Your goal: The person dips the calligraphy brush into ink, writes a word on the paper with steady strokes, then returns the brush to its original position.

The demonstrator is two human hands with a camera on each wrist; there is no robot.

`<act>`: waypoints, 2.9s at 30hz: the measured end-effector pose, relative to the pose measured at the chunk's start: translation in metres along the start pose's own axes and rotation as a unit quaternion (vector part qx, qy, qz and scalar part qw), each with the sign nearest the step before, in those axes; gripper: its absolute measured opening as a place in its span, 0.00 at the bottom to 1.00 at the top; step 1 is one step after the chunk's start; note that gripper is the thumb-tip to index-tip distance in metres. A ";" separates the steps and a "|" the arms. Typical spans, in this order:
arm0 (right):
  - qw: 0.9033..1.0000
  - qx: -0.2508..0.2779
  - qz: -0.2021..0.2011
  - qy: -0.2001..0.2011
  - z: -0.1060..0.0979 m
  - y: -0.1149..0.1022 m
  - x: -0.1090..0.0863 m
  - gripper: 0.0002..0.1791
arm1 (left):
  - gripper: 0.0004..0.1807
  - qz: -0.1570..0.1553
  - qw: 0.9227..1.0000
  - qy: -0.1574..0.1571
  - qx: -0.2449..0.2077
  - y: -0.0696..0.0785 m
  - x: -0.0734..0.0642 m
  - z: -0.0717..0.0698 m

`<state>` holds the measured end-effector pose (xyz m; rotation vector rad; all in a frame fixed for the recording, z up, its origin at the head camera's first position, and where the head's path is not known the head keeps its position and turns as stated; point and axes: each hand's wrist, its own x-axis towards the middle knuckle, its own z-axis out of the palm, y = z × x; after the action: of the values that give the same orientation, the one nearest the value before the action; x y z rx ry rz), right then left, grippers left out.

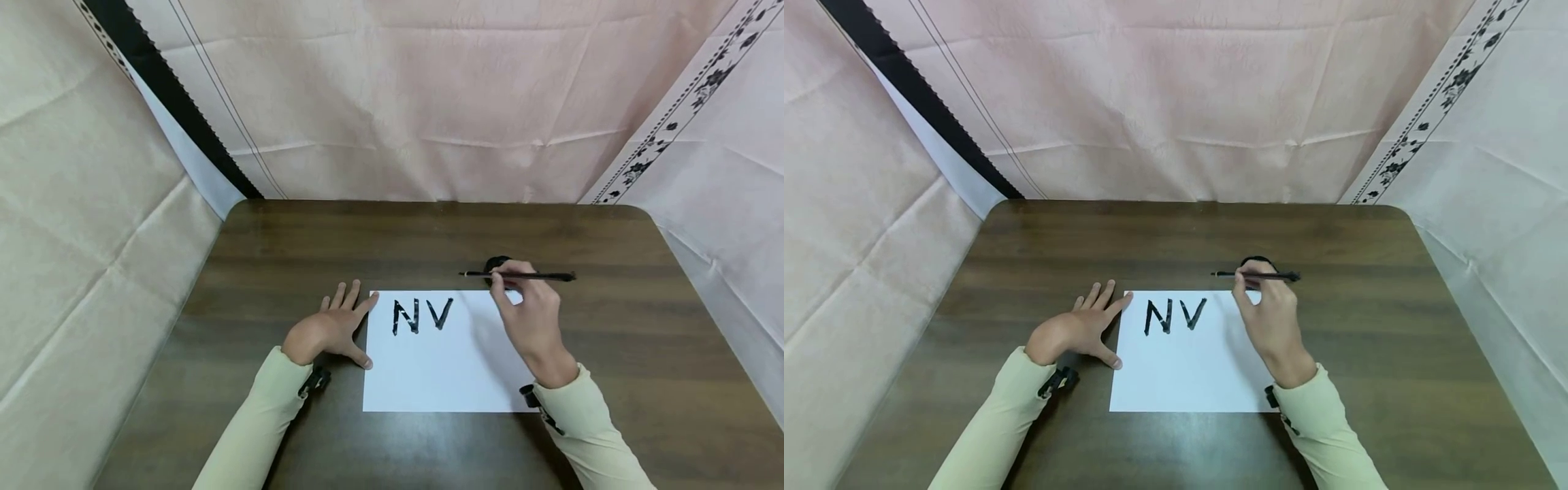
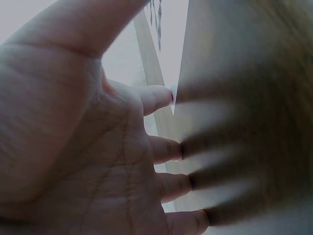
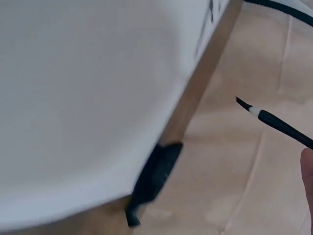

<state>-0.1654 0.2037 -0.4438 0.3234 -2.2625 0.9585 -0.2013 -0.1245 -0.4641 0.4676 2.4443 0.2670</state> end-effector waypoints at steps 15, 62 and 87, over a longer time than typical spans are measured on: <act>0.997 -0.027 0.009 0.071 -0.023 0.042 0.032 0.08 | 0.74 -0.002 1.000 0.005 0.003 0.002 0.000 -0.001; 0.996 -0.058 0.060 0.005 -0.034 0.047 0.020 0.08 | 0.73 -0.004 1.000 0.000 0.003 0.001 0.000 -0.001; 0.999 0.036 -0.005 0.008 -0.024 0.003 -0.029 0.08 | 0.73 -0.001 1.000 0.002 -0.001 0.001 -0.001 0.000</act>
<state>-0.1337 0.2219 -0.4517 0.3568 -2.2140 1.0366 -0.2007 -0.1240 -0.4634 0.4632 2.4482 0.2709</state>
